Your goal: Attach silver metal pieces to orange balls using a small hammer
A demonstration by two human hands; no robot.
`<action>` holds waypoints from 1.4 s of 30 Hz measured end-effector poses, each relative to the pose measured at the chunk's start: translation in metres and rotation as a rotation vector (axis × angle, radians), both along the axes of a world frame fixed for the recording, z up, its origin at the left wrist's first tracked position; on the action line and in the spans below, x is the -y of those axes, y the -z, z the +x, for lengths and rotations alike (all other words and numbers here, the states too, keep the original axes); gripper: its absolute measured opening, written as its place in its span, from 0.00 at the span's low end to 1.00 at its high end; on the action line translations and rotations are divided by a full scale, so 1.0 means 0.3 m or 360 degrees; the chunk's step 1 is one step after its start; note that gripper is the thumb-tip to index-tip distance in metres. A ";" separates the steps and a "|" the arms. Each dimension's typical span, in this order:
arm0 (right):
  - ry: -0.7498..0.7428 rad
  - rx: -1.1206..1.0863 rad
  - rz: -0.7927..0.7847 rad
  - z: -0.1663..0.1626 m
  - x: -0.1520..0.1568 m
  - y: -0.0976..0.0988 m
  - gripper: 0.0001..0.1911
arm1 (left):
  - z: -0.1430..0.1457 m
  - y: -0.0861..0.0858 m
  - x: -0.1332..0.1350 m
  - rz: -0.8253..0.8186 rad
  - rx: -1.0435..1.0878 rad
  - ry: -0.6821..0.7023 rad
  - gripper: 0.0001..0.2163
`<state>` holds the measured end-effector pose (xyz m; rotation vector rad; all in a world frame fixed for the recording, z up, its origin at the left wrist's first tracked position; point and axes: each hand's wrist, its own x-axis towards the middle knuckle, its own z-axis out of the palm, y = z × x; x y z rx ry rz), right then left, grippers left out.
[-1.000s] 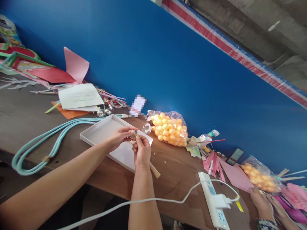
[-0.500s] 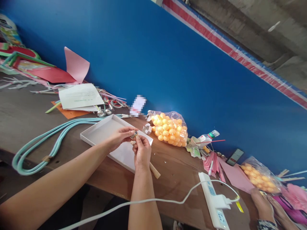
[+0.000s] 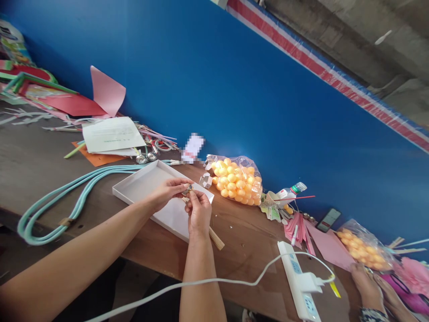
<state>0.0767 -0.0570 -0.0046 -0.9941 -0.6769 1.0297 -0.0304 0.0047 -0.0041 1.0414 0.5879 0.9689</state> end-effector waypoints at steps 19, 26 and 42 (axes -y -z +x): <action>0.0028 0.0105 -0.0046 0.004 -0.006 0.018 0.13 | -0.011 -0.031 0.017 0.0096 -0.0131 -0.0014 0.20; 0.0013 0.0100 -0.0001 -0.005 -0.003 0.009 0.14 | -0.004 -0.028 0.016 0.0035 -0.0069 -0.0070 0.19; -0.0050 0.0141 0.0009 0.001 -0.005 0.014 0.18 | -0.006 -0.025 0.014 0.0036 0.0015 -0.0021 0.20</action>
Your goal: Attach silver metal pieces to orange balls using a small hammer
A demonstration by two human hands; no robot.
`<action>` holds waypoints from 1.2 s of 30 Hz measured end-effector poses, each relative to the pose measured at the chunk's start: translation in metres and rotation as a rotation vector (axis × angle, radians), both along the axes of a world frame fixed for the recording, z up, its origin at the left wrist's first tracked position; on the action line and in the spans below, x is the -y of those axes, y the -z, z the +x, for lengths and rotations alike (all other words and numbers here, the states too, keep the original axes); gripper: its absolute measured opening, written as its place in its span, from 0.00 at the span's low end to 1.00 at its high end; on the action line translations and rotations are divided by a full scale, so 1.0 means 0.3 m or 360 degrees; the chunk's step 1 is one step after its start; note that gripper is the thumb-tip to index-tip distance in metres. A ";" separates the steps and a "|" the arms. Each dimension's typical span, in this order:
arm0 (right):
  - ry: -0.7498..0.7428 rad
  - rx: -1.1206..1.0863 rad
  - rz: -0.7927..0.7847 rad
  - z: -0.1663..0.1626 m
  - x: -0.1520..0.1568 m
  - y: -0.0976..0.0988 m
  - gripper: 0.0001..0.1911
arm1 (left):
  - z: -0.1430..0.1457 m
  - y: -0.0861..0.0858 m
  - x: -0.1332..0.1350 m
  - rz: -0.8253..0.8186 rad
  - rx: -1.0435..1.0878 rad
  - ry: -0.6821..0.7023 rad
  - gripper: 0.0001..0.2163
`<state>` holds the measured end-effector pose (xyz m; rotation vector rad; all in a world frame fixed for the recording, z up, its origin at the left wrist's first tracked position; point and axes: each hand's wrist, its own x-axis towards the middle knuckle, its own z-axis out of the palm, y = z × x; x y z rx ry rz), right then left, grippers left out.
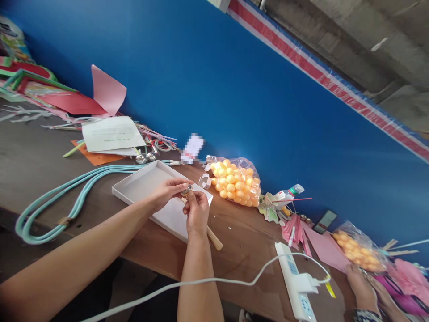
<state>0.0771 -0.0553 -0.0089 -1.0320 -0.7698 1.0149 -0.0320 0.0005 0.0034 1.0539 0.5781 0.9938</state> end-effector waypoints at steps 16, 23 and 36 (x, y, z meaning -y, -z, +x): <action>0.0095 0.0068 0.0013 -0.009 0.000 0.003 0.18 | 0.008 0.003 0.004 -0.0028 0.0029 -0.0012 0.19; 0.0062 0.0109 0.0034 -0.004 -0.004 0.013 0.18 | 0.002 -0.007 0.008 -0.0039 -0.0007 -0.0027 0.19; 0.0802 0.2005 0.0082 0.009 0.039 0.000 0.12 | 0.009 0.024 -0.037 -0.0201 0.0167 -0.0558 0.21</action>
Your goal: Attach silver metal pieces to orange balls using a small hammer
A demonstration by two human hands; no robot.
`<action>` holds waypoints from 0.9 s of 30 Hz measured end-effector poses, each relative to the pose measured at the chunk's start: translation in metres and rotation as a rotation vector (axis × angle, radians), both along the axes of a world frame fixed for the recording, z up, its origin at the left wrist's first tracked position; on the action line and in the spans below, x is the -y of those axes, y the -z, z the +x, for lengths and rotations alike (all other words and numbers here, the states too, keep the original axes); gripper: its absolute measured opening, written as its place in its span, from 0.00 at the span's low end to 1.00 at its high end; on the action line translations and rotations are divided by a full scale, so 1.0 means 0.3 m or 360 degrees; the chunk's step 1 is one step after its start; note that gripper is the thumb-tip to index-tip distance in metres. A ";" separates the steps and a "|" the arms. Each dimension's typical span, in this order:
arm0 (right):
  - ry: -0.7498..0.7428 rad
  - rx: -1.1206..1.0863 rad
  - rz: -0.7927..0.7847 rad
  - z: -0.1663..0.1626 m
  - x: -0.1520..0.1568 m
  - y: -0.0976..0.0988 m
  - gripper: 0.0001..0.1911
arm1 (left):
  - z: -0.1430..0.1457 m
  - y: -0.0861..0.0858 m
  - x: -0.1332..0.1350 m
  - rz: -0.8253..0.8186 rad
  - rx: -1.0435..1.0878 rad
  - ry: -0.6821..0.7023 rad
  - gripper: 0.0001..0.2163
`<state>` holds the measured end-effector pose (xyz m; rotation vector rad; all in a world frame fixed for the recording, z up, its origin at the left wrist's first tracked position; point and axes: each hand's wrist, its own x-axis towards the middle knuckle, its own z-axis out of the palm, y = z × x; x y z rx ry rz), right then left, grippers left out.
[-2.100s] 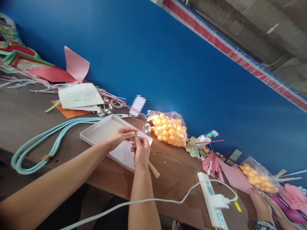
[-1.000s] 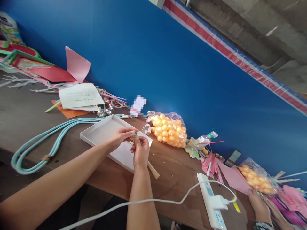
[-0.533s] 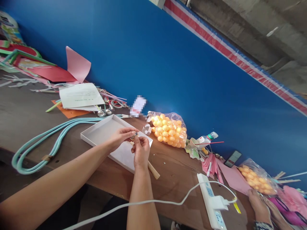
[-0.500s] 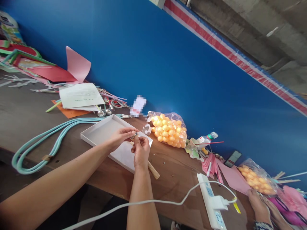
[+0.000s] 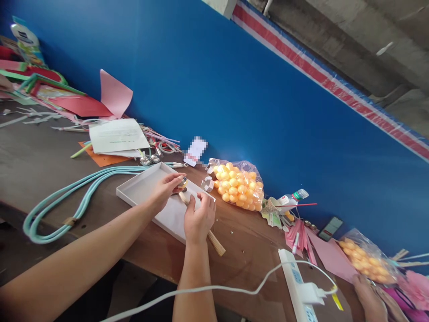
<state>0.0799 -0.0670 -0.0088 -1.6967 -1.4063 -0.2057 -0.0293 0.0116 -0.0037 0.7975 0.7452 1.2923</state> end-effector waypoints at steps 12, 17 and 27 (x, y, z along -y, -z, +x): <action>0.0154 0.0367 -0.1101 -0.009 0.015 -0.029 0.13 | -0.009 0.020 -0.029 -0.0104 0.0043 -0.0304 0.21; 0.0141 0.0122 -0.0519 0.016 0.010 -0.013 0.16 | -0.011 0.024 -0.034 -0.0109 0.0071 -0.0371 0.20; -0.0237 0.0229 0.0277 -0.008 0.024 -0.009 0.16 | -0.007 0.027 -0.033 -0.0100 0.0111 -0.0342 0.21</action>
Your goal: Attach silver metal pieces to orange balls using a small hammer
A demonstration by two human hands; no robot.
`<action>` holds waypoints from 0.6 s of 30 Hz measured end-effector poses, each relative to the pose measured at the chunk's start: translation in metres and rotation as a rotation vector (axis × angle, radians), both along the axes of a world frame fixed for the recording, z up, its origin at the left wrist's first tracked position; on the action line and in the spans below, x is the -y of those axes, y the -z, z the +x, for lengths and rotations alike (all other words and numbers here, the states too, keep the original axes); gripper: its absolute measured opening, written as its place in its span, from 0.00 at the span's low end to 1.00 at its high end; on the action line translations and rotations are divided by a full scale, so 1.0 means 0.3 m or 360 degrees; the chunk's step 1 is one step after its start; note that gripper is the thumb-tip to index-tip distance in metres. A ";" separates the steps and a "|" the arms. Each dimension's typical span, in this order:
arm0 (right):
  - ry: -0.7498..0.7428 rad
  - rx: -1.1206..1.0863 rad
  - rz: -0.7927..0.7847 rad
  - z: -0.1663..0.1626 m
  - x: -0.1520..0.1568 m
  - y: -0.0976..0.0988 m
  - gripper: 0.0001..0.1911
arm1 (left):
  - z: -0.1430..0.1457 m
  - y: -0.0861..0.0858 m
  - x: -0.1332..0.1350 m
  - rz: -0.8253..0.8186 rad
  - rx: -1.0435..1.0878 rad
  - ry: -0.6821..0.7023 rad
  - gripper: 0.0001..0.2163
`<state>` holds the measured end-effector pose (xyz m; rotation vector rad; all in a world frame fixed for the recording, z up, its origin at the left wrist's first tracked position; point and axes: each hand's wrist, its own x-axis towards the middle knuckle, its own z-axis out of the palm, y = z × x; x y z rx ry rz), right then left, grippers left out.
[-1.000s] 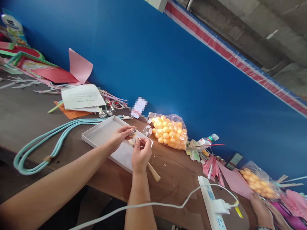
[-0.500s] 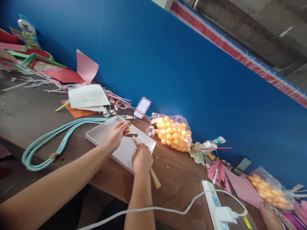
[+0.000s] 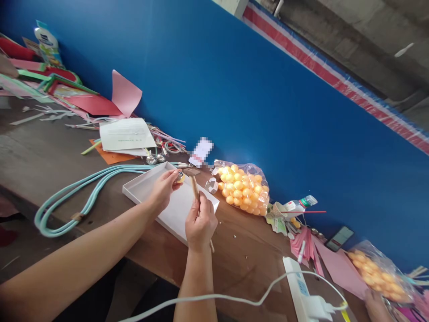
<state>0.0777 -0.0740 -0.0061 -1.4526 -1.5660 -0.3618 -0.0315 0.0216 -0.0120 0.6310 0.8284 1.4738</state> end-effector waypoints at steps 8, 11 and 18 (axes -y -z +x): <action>0.0106 0.0079 -0.0031 0.005 -0.009 0.009 0.16 | -0.001 -0.002 -0.002 0.0012 0.0031 -0.0005 0.22; 0.0075 0.0045 -0.0010 0.002 -0.007 0.005 0.17 | 0.000 -0.004 -0.001 0.0059 -0.0013 -0.0027 0.21; 0.0109 0.0089 -0.0093 -0.006 -0.006 0.002 0.17 | -0.001 -0.008 0.002 0.0054 0.0008 -0.0059 0.20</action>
